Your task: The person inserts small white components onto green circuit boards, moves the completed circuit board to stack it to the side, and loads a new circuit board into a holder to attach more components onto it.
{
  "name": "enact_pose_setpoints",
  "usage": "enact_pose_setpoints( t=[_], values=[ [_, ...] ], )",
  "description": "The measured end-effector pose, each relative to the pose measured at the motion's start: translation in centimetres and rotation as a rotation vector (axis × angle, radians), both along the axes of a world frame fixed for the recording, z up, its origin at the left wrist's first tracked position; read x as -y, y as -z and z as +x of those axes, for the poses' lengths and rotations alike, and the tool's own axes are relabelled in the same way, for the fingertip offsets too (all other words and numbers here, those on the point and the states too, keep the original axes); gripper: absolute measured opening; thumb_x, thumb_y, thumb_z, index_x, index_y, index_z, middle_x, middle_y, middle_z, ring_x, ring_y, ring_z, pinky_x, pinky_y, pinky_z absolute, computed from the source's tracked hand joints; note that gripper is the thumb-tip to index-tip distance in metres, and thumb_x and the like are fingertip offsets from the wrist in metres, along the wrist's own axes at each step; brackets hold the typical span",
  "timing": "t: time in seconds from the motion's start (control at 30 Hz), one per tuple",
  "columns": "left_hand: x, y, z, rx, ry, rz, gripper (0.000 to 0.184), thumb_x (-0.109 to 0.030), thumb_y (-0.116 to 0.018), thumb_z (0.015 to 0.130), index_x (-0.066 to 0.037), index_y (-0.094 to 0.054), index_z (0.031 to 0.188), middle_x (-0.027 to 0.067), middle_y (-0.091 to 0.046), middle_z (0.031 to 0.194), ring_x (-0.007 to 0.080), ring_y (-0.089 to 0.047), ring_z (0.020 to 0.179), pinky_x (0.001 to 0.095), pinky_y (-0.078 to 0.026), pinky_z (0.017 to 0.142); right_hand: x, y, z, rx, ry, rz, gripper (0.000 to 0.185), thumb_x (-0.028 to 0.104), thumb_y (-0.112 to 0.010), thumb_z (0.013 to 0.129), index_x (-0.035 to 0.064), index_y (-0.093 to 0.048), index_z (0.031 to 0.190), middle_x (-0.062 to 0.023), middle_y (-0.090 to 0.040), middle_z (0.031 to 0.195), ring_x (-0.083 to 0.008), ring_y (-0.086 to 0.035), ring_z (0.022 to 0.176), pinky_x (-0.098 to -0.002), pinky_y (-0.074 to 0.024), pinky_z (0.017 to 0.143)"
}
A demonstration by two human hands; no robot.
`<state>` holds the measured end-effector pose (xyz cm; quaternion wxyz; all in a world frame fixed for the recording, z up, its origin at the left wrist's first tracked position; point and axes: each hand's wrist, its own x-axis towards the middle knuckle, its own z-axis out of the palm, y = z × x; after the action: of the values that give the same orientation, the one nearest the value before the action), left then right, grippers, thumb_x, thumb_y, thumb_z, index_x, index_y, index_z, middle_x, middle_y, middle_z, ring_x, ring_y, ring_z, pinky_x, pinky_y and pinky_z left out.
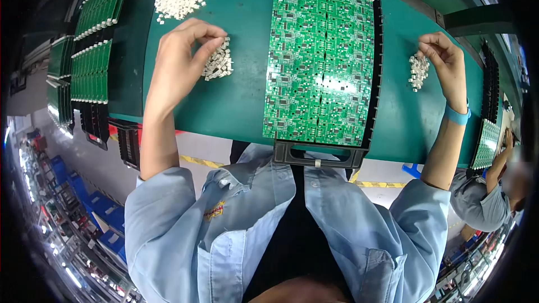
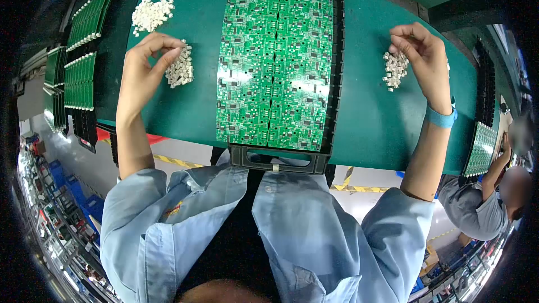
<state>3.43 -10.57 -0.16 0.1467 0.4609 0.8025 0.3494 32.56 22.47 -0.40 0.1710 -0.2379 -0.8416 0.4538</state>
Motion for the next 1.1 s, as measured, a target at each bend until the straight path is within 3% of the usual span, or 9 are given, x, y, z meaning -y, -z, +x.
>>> enact_pose_setpoints(
  t=[0.17, 0.37, 0.5, 0.7, 0.87, 1.0, 1.1],
  values=[
    [0.0, 0.2, 0.9, -0.216, 0.069, -0.06, 0.009, 0.001, -0.066, 0.075, 0.0, -0.067, 0.084, 0.0051, -0.059, 0.081, 0.0169, -0.051, 0.071, 0.0268, -0.04, 0.062, 1.1, -0.9, -1.7, -0.097, 0.081, -0.01, 0.013, 0.001, -0.059, 0.087, -0.0041, -0.063, 0.098, -0.0086, -0.063, 0.09, -0.0133, -0.06, 0.068, -0.0208, -0.0494, 0.07],
    [-0.8, 0.7, 0.4, -0.257, 0.162, -0.141, 0.014, 0.0, -0.068, 0.071, 0.0, -0.066, 0.085, 0.0062, -0.06, 0.081, 0.0192, -0.051, 0.071, 0.0287, -0.04, 0.061, 0.9, -2.0, -4.3, -0.051, -0.089, -0.086, 0.017, 0.002, -0.06, 0.086, -0.0024, -0.065, 0.102, -0.0078, -0.066, 0.087, -0.0143, -0.064, 0.075, -0.0216, -0.0515, 0.071],
    [-1.0, 0.0, 0.6, -0.214, 0.146, -0.214, 0.009, -0.005, -0.069, 0.072, -0.001, -0.065, 0.079, 0.0057, -0.058, 0.077, 0.0235, -0.052, 0.073, 0.0323, -0.043, 0.071, 1.3, -1.0, -6.0, -0.087, -0.097, -0.1, 0.016, 0.003, -0.061, 0.086, -0.0024, -0.066, 0.1, -0.0074, -0.067, 0.086, -0.0129, -0.064, 0.075, -0.0206, -0.0512, 0.07],
    [-0.6, 0.1, 1.3, -0.28, 0.188, -0.095, 0.011, -0.005, -0.069, 0.071, -0.001, -0.064, 0.081, 0.006, -0.058, 0.079, 0.0236, -0.052, 0.076, 0.0328, -0.042, 0.074, 2.5, -1.0, -6.6, -0.127, -0.101, -0.08, 0.017, 0.004, -0.062, 0.086, -0.0019, -0.066, 0.102, -0.008, -0.068, 0.086, -0.0128, -0.065, 0.074, -0.0203, -0.0515, 0.072],
    [-0.6, -0.1, 1.3, -0.218, 0.224, -0.168, 0.013, -0.004, -0.069, 0.071, -0.001, -0.064, 0.082, 0.0054, -0.058, 0.081, 0.0237, -0.051, 0.078, 0.0331, -0.041, 0.076, 2.9, -0.5, -7.0, -0.233, -0.124, 0.056, 0.015, 0.003, -0.063, 0.084, 0.0003, -0.066, 0.099, -0.0076, -0.068, 0.087, -0.0124, -0.064, 0.071, -0.0219, -0.0501, 0.066],
    [-0.7, 0.2, 1.6, -0.303, 0.251, -0.17, 0.012, -0.003, -0.067, 0.072, -0.001, -0.062, 0.083, 0.006, -0.058, 0.084, 0.0242, -0.051, 0.077, 0.0337, -0.041, 0.076, 4.3, -0.9, -7.3, -0.088, -0.12, 0.494, 0.015, -0.001, -0.062, 0.081, 0.0021, -0.062, 0.096, -0.0061, -0.067, 0.085, -0.0147, -0.062, 0.068, -0.0263, -0.0468, 0.061],
    [-1.0, 0.0, 2.4, -0.376, 0.258, -0.184, 0.011, -0.003, -0.066, 0.072, -0.001, -0.061, 0.082, 0.0065, -0.059, 0.085, 0.0254, -0.052, 0.077, 0.0342, -0.042, 0.076, 5.0, -0.8, -7.9, -0.14, -0.143, 0.585, 0.016, -0.001, -0.061, 0.08, 0.0032, -0.059, 0.095, -0.006, -0.065, 0.082, -0.0177, -0.06, 0.067, -0.0289, -0.045, 0.06]
  ],
)
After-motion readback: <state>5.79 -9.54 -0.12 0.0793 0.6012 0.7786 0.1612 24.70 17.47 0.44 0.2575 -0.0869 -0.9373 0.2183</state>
